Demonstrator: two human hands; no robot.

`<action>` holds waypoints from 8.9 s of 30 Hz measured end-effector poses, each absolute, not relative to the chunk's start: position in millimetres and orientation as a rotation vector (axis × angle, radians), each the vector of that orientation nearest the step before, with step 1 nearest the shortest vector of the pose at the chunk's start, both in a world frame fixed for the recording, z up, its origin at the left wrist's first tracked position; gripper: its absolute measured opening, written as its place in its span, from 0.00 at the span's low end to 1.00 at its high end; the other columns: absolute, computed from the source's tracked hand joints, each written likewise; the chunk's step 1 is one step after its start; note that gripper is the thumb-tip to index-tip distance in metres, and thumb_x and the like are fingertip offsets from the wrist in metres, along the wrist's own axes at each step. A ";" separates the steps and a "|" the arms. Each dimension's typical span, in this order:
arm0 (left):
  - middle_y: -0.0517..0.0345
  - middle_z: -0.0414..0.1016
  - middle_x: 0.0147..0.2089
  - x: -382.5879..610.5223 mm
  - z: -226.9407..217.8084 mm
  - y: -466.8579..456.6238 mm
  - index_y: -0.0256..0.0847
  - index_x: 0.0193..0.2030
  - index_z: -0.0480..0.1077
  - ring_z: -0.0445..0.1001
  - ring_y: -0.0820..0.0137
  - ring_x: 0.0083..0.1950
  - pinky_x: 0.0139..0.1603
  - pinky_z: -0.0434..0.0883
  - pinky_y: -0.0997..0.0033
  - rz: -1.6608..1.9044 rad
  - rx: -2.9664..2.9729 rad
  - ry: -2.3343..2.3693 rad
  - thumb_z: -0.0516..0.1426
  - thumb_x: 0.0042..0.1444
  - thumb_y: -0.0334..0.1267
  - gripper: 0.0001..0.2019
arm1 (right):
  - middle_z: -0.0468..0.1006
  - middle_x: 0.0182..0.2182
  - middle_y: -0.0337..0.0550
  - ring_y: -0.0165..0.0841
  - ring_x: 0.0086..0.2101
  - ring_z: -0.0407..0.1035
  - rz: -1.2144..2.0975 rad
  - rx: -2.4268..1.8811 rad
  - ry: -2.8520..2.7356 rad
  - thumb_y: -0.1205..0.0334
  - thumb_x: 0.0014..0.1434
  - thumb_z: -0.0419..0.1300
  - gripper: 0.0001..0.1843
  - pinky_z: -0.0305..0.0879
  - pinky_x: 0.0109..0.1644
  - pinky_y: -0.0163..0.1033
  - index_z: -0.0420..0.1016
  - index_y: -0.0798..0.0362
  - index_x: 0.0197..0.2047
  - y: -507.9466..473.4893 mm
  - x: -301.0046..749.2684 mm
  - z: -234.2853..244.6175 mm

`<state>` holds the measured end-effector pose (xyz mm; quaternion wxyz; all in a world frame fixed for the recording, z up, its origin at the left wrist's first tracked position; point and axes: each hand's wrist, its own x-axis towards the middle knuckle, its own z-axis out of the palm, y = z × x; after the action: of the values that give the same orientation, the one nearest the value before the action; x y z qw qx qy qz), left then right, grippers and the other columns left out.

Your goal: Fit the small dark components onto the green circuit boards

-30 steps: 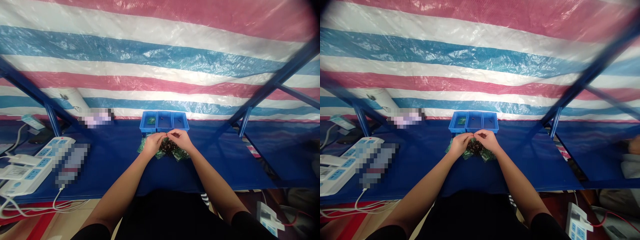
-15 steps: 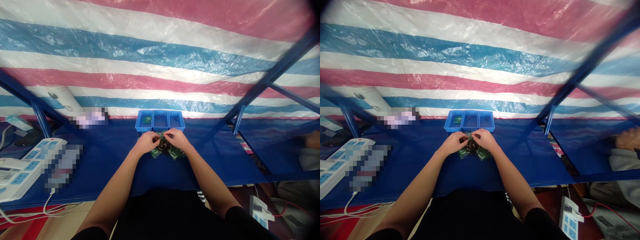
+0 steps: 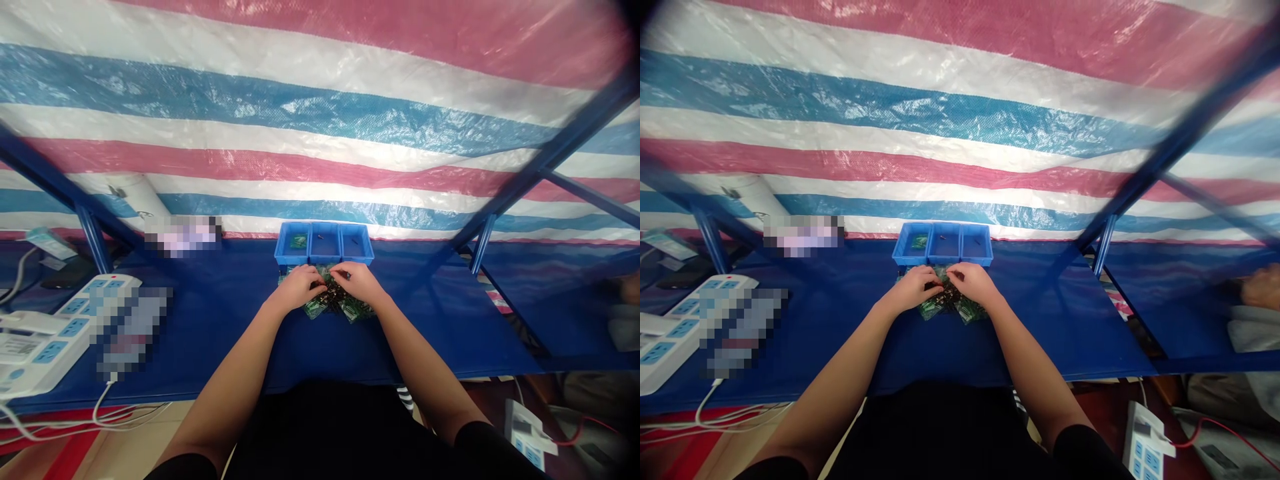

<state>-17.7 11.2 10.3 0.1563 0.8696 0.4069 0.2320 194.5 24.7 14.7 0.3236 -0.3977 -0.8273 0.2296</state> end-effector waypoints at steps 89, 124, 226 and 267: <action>0.57 0.78 0.33 5.6 2.8 -2.0 0.41 0.50 0.71 0.76 0.71 0.30 0.33 0.72 0.74 1.215 1.988 1.309 0.51 0.63 0.47 0.16 | 0.80 0.42 0.43 0.35 0.43 0.73 0.344 -0.968 -2.111 0.59 0.65 0.51 0.12 0.67 0.49 0.40 0.76 0.49 0.44 20.5 190.8 14.3; 0.56 0.79 0.34 6.4 0.9 -1.7 0.42 0.54 0.70 0.77 0.70 0.32 0.34 0.74 0.72 1.273 1.966 1.272 0.52 0.63 0.46 0.18 | 0.80 0.44 0.43 0.35 0.45 0.74 0.385 -0.998 -2.160 0.60 0.66 0.50 0.14 0.67 0.50 0.39 0.75 0.49 0.48 22.9 190.2 9.1; 0.62 0.74 0.26 3.8 5.4 -3.6 0.42 0.45 0.74 0.68 0.76 0.22 0.26 0.64 0.77 1.305 2.039 1.494 0.52 0.62 0.43 0.13 | 0.80 0.37 0.46 0.36 0.38 0.72 0.285 -1.440 -2.457 0.61 0.63 0.51 0.12 0.61 0.38 0.35 0.75 0.50 0.43 21.0 186.4 14.2; 0.62 0.71 0.28 7.3 1.2 -3.8 0.44 0.55 0.67 0.70 0.74 0.27 0.30 0.68 0.75 1.153 2.097 1.303 0.57 0.58 0.46 0.19 | 0.72 0.21 0.36 0.29 0.21 0.66 1.266 -1.025 -1.634 0.48 0.55 0.61 0.15 0.64 0.25 0.35 0.71 0.51 0.35 21.1 180.0 15.1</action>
<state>7.3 -3.8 1.2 0.2069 0.7529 0.4679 0.4140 180.0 21.1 15.1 0.4051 -0.4062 -0.6474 0.5017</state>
